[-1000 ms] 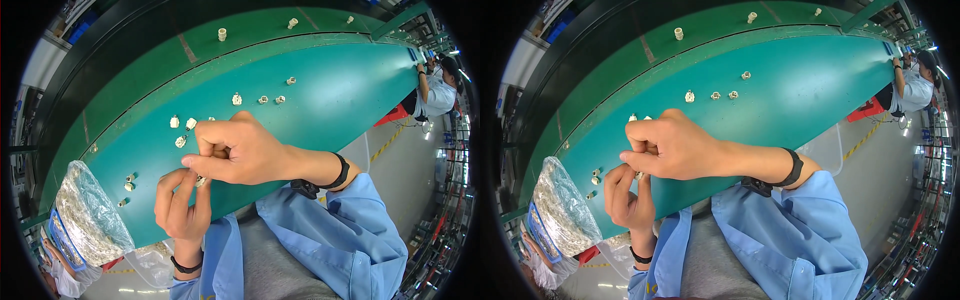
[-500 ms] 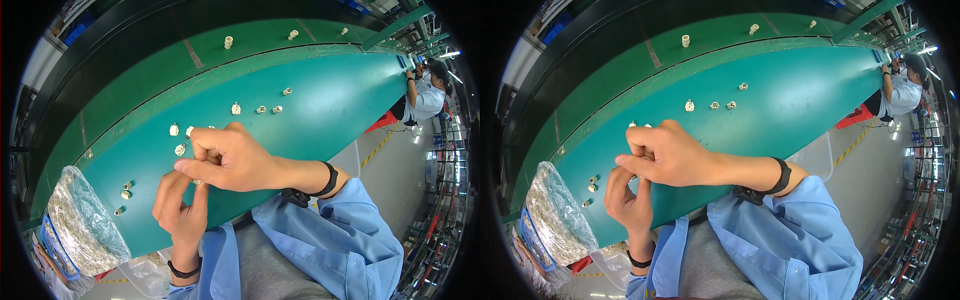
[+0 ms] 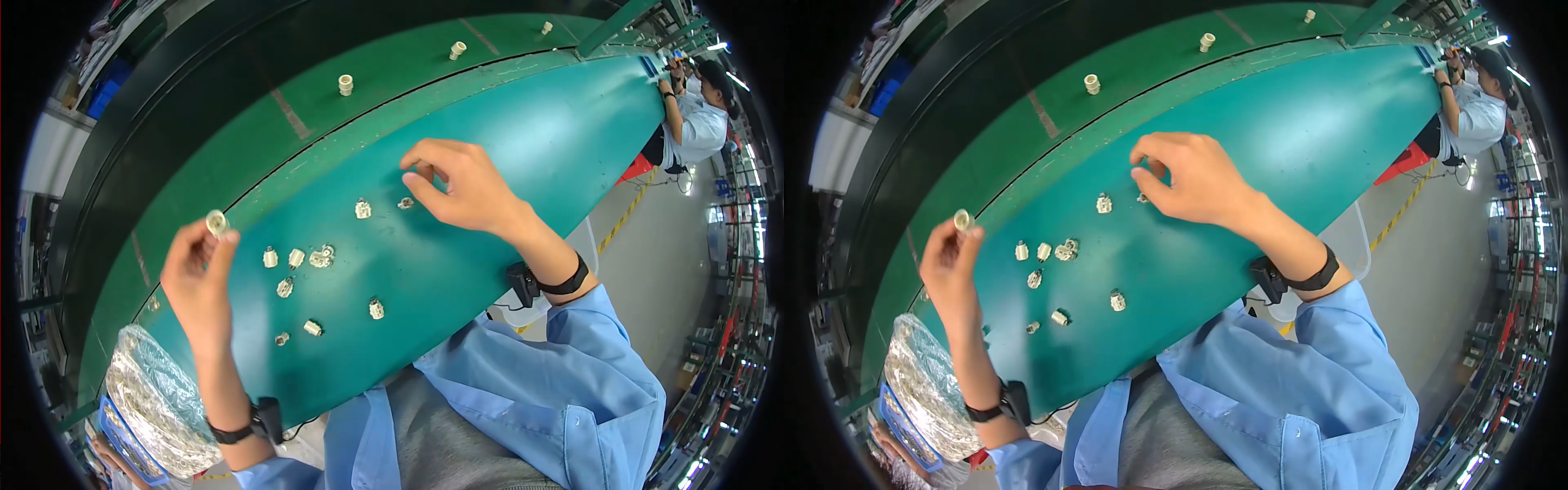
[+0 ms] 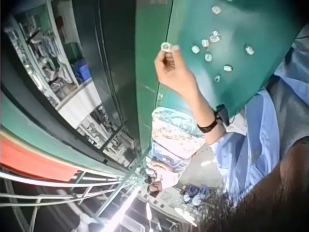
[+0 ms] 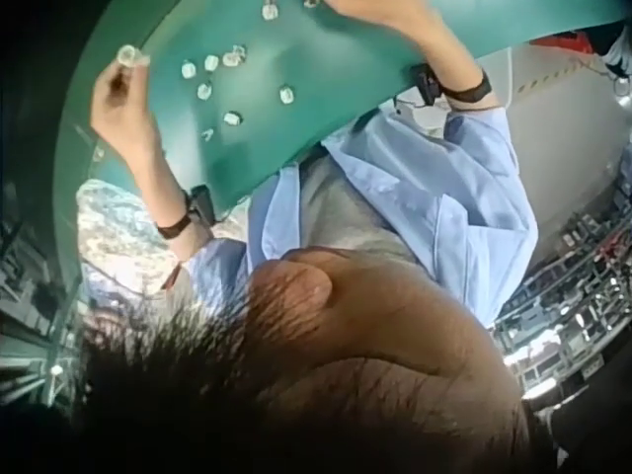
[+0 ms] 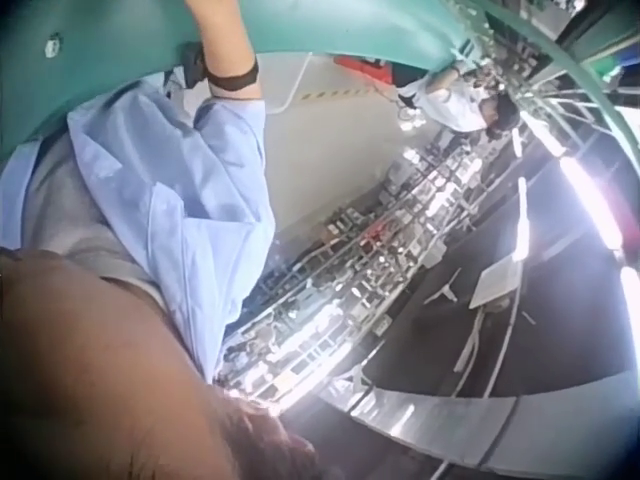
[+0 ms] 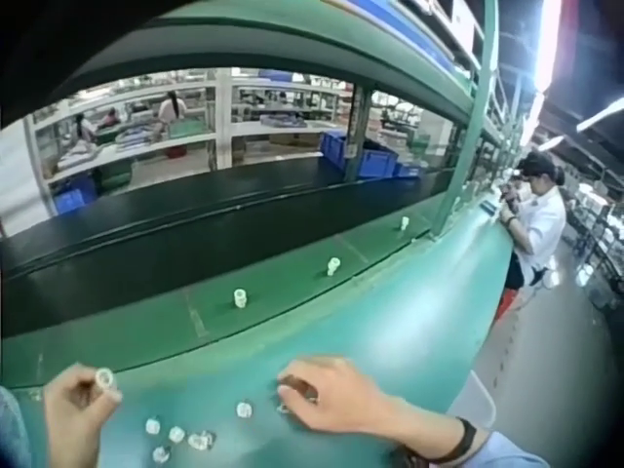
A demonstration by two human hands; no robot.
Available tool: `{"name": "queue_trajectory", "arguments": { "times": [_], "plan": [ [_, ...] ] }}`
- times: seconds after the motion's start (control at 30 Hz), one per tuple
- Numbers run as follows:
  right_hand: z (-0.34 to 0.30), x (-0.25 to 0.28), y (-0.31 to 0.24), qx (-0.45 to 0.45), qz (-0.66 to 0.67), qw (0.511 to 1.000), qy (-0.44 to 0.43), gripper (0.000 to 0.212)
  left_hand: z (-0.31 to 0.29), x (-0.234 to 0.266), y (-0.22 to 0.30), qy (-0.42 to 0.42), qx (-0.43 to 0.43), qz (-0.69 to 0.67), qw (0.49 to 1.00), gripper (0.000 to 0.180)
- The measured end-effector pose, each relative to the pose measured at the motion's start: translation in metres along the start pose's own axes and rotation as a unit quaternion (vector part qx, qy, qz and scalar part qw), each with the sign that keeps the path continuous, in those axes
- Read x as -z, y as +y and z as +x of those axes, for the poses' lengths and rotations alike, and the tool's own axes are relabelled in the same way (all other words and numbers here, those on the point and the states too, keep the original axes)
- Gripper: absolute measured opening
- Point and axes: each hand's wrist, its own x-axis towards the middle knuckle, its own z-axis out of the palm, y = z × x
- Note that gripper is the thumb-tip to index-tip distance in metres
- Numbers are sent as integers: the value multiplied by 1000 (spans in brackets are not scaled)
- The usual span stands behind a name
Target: The person picks up a white plastic component and a metal insert, fits them together by hand, and places the assembly onto the green workbench. They repeat this process, occasionally reaching into a plastic bag to retrieve more components.
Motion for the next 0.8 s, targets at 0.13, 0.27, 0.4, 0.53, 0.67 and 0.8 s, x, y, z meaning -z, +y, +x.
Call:
{"name": "queue_trajectory", "arguments": {
  "times": [0.13,0.27,0.4,0.53,0.67,0.8],
  "plan": [
    [-6,2,7,123,-69,990,-25,21,78,-21,-26,-63,7,93,994,20],
    [3,-26,-3,158,-89,983,14,21,132,-60,-65,-115,-59,193,973,22],
    [14,-54,-11,132,-167,974,-73,23,141,-76,-93,-147,-27,209,966,22],
    [19,-68,-9,144,-162,971,-105,19,140,-70,-94,-160,-3,233,959,27],
    [26,-48,-26,112,-48,988,-95,17,127,-78,-83,-70,-140,211,965,42],
    [43,-33,-83,108,89,983,-123,22,48,-12,8,-99,-128,125,979,37]
  ]
}}
